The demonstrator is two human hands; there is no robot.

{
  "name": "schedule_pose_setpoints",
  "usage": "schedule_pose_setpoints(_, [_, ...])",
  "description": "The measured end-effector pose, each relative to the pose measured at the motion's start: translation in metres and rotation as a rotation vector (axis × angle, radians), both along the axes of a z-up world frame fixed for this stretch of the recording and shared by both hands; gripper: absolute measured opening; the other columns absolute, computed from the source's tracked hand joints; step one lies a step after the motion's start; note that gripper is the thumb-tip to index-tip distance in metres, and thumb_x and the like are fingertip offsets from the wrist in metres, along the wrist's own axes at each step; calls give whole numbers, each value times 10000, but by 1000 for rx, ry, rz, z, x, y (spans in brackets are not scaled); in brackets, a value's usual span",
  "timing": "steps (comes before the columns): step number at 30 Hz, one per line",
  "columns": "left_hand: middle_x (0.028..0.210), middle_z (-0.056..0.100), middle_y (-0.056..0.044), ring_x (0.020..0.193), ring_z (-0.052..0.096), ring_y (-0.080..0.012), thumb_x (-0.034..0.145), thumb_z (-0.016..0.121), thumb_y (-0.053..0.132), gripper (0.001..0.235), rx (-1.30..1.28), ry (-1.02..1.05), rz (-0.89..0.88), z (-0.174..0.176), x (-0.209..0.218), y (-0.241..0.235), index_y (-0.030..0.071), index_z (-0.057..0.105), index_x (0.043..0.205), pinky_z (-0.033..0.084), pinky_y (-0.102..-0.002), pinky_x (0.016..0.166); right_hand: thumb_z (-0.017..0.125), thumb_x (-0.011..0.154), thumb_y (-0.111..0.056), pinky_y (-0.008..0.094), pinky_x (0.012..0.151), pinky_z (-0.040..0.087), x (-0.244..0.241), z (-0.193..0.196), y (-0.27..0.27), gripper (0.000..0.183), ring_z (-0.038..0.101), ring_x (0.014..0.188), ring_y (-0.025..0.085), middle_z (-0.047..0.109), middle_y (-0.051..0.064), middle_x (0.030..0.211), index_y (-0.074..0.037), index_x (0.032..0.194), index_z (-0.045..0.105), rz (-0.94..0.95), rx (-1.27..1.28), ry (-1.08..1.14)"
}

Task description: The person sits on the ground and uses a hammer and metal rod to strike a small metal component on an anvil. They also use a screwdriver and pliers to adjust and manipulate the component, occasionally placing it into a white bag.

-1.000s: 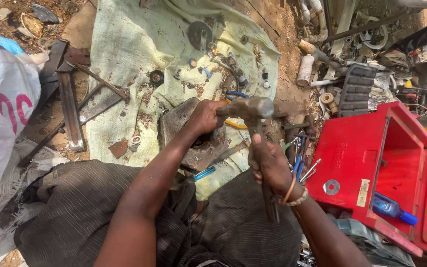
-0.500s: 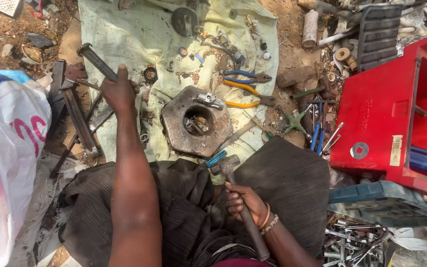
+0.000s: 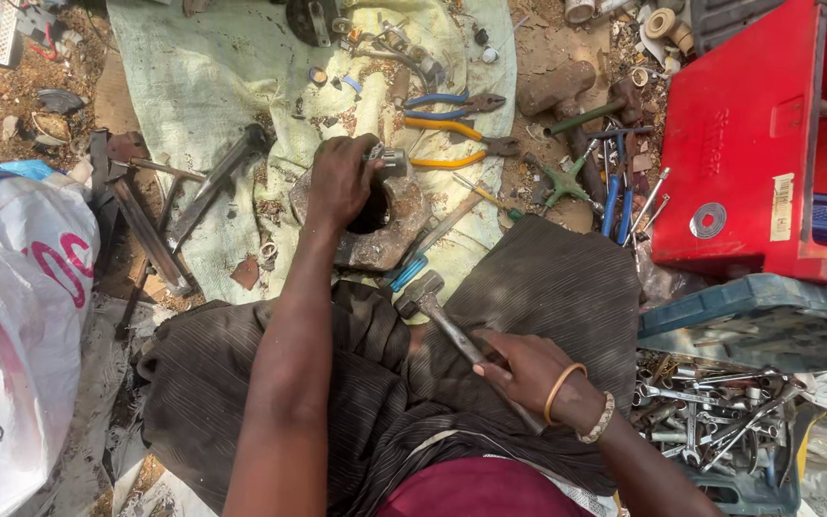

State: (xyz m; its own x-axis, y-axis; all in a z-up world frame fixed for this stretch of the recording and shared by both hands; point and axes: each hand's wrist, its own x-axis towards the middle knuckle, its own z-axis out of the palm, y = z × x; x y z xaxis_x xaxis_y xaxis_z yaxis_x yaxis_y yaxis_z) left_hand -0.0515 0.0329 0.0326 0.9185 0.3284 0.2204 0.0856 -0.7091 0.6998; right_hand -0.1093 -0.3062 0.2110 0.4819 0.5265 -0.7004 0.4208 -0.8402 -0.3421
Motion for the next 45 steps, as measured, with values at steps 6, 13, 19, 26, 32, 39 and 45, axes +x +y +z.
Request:
schedule_pose_setpoints(6, [1000,713,-94,841,660,-181,1007,711,425,440,-1371,-271,137,24,-43,-33,23,673,1181,560,-374,764,707,917,-355,369,847,620,19,-12,28,481,789,979,220,800,139,1104,-67,1301,675,-387,424,25])
schedule_pose_setpoints(13, [1001,736,-61,888,702,-157,947,751,394,445,-1608,-235,219,49,-93,-48,50,633,1202,579,-331,825,674,962,-290,374,807,657,58,-63,94,373,768,1003,211,775,141,1137,-53,1250,680,-535,678,209])
schedule_pose_setpoints(19, [991,724,-69,945,739,-189,975,698,293,328,-1475,-421,507,27,-99,16,61,614,1191,590,-347,890,741,949,-205,368,842,607,124,-108,159,323,750,932,220,733,122,1111,-60,1233,688,-226,579,-499])
schedule_pose_setpoints(26, [939,705,-82,807,659,-152,1033,676,193,260,-1541,-516,645,-1,-88,30,20,592,1209,559,-320,755,742,930,-109,410,868,549,149,-149,199,278,652,987,320,672,180,1086,-47,1194,686,131,464,-678])
schedule_pose_setpoints(32, [928,720,-116,757,672,-178,1021,496,260,214,-1745,-613,428,-25,-85,31,59,535,1085,530,-305,619,655,1051,-198,403,919,545,131,-155,148,346,628,1035,276,670,156,1158,1,1334,649,-945,1067,721])
schedule_pose_setpoints(39, [720,634,-83,533,595,-196,1026,458,356,339,-1747,-555,561,-6,-67,4,40,578,1000,528,-364,513,628,1112,-218,396,1014,608,69,-19,171,326,686,1122,287,667,159,1207,24,1319,559,-1033,1539,530])
schedule_pose_setpoints(45, [838,694,-168,619,631,-240,1010,385,314,348,-1792,-437,562,-14,-69,3,15,513,1134,555,-386,545,652,1182,-324,341,1189,481,-41,14,199,581,538,1386,198,543,109,1480,-132,1615,315,-207,1546,75])
